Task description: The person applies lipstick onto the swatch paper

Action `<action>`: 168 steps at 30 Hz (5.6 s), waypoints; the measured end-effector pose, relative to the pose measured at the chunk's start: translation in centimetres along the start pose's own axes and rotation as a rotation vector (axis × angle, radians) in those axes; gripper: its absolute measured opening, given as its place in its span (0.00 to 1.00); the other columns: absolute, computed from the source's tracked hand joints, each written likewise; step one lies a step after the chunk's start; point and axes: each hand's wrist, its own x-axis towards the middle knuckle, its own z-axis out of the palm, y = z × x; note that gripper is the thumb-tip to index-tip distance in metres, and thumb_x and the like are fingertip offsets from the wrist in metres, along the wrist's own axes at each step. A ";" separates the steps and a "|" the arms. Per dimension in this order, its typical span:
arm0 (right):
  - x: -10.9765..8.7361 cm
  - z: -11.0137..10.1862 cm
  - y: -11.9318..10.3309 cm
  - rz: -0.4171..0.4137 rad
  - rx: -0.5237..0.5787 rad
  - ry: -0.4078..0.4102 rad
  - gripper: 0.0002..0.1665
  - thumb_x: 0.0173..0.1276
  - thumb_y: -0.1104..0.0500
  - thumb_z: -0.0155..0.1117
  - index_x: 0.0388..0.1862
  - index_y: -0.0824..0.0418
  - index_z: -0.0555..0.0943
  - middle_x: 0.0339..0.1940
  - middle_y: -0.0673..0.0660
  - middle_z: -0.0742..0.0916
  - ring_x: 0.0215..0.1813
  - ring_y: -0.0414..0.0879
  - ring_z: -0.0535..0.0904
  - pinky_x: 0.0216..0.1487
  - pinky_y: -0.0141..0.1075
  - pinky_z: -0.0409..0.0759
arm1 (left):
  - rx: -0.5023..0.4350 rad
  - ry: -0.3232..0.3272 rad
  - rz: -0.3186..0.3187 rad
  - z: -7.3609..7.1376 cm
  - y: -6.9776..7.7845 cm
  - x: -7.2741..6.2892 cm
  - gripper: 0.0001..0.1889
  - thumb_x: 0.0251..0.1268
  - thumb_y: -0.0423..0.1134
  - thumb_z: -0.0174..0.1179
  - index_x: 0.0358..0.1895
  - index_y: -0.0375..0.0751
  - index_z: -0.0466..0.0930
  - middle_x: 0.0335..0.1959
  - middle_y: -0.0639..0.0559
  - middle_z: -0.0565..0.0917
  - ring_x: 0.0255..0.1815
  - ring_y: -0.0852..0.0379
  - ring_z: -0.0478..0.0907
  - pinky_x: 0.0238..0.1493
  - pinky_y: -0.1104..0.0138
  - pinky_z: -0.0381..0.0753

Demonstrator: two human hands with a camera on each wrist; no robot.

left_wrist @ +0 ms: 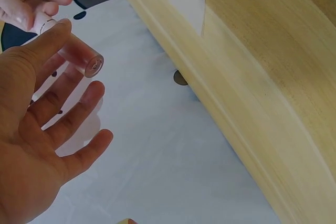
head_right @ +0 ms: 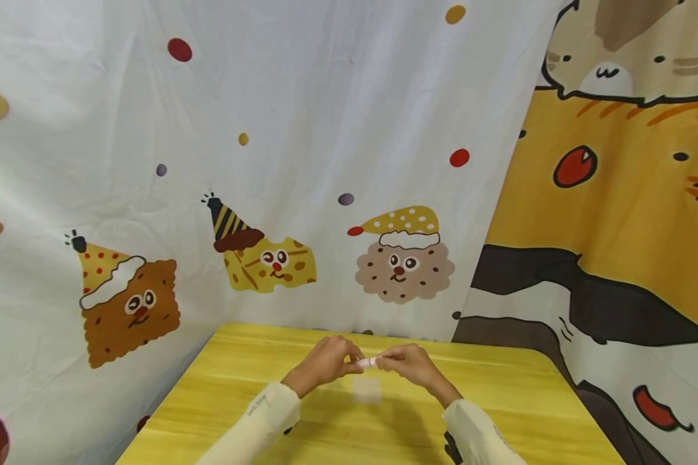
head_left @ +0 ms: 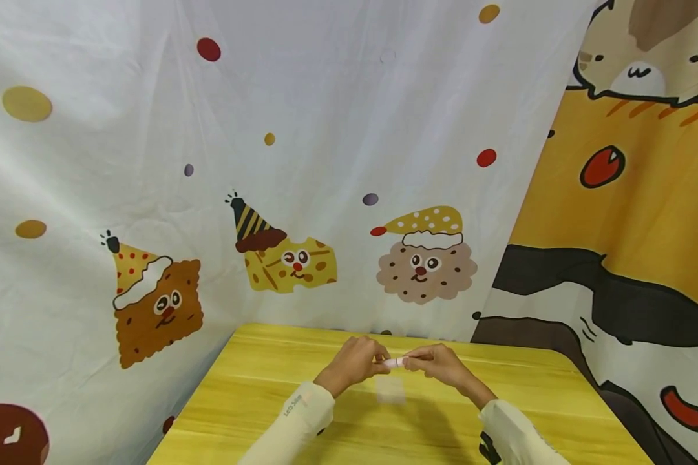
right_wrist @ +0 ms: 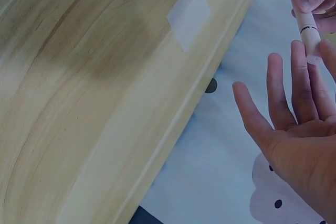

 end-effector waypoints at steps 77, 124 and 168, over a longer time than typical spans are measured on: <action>0.1 1.0 0.4 -0.172 -0.087 -0.023 0.15 0.77 0.50 0.66 0.48 0.60 0.89 0.34 0.50 0.91 0.34 0.42 0.87 0.37 0.38 0.85 | -0.093 -0.096 -0.028 -0.2 -0.3 -0.6 0.10 0.67 0.48 0.72 0.48 0.54 0.93 0.38 0.65 0.91 0.31 0.73 0.81 0.32 0.76 0.79; -0.4 1.1 0.7 -0.163 -0.025 -0.026 0.18 0.80 0.52 0.63 0.52 0.65 0.88 0.40 0.58 0.92 0.38 0.43 0.88 0.41 0.35 0.85 | -0.055 -0.105 -0.011 -0.5 -0.3 -0.4 0.10 0.66 0.49 0.72 0.46 0.54 0.94 0.37 0.65 0.90 0.31 0.72 0.81 0.32 0.76 0.78; 2.3 1.9 0.1 -0.195 -0.074 0.135 0.20 0.74 0.54 0.71 0.55 0.68 0.86 0.42 0.60 0.92 0.40 0.53 0.90 0.36 0.38 0.86 | 0.084 0.031 0.024 -0.5 -2.1 0.5 0.10 0.69 0.49 0.70 0.49 0.54 0.93 0.42 0.62 0.90 0.37 0.64 0.82 0.42 0.63 0.78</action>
